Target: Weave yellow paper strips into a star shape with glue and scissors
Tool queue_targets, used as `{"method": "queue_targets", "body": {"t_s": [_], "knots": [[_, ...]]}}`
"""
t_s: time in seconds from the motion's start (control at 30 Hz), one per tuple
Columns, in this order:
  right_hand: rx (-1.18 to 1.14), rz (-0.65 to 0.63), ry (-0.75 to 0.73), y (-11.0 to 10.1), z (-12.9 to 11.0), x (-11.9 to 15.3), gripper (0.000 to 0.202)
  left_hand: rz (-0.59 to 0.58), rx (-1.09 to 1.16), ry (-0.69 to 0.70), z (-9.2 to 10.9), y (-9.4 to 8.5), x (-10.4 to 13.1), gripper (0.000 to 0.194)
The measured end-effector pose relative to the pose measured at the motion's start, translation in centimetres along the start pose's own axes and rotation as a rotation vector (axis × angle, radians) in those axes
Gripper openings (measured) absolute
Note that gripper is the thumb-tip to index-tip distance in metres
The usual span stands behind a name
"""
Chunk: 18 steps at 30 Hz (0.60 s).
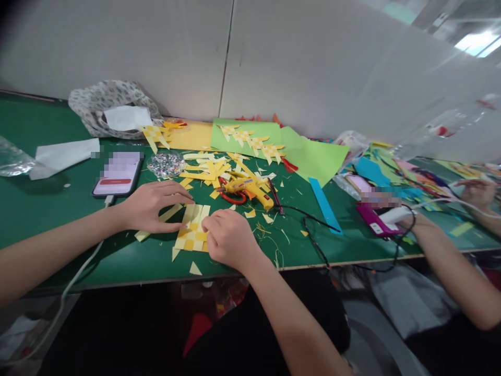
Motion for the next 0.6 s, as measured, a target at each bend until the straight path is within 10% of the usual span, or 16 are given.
{"method": "queue_targets", "body": {"t_s": [0.6], "knots": [[0.012,-0.071,-0.011,0.58,0.02,-0.13,0.019,-0.001,0.046,0.129,0.52,0.12,-0.07,0.029]]}}
Point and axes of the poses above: each hand's wrist, its own x-axis away from the middle knuckle, its own y-axis out of the palm, z = x × y, the point moved 3 cm from there along -x, towards the middle knuckle, and after that the axes turned 6 degrees about y, right-handed, at the moved point
